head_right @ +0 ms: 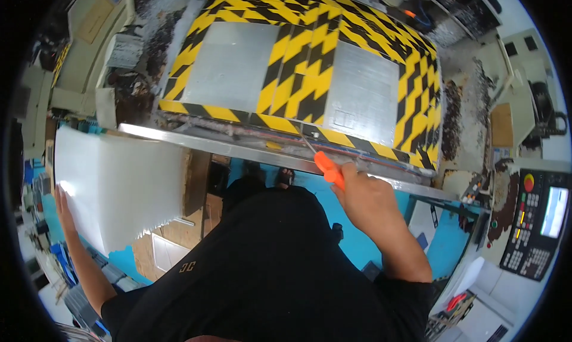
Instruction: The person removes plastic sheets from a machine, cleans the surface with an air nozzle, and then places new sheets onto the machine. They repeat this process with a stack of rectangular sheets and then with a stack of dark panels.
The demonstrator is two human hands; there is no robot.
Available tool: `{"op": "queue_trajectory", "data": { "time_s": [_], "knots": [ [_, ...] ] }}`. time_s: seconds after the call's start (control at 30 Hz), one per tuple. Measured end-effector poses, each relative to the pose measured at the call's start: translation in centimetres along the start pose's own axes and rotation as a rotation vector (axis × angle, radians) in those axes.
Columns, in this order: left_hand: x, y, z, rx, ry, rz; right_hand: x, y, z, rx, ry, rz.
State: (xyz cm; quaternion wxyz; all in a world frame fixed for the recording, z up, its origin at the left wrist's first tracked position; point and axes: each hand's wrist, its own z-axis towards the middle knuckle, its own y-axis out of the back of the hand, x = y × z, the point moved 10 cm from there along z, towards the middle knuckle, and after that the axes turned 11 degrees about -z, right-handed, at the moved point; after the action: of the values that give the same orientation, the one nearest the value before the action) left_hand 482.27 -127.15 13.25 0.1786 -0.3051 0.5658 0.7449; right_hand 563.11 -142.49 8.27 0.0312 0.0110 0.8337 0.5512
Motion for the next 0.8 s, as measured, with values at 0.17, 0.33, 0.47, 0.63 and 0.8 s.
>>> {"op": "queue_trajectory", "data": {
  "time_s": [0.17, 0.33, 0.47, 0.63, 0.8],
  "knots": [
    [3.8, 1.7, 1.3, 0.061, -0.024, -0.099, -6.0, -2.8, -3.1, 0.122, -0.218, 0.018],
    [1.5, 0.4, 0.8, 0.008, 0.028, -0.110, -11.5, -5.9, -6.0, 0.200, -0.418, 0.039],
    [0.8, 0.4, 0.4, 0.001, 0.050, -0.106, -16.2, -7.5, -7.8, 0.183, -0.543, 0.059],
    [0.7, -0.3, 0.2, -0.036, 0.090, -0.105, -20.8, -9.1, -8.3, 0.101, -0.692, 0.133],
    [9.1, 3.6, 1.1, 0.051, 0.214, -0.597, -10.9, -7.9, -1.6, 0.058, -0.415, 0.262]
  ]
}}
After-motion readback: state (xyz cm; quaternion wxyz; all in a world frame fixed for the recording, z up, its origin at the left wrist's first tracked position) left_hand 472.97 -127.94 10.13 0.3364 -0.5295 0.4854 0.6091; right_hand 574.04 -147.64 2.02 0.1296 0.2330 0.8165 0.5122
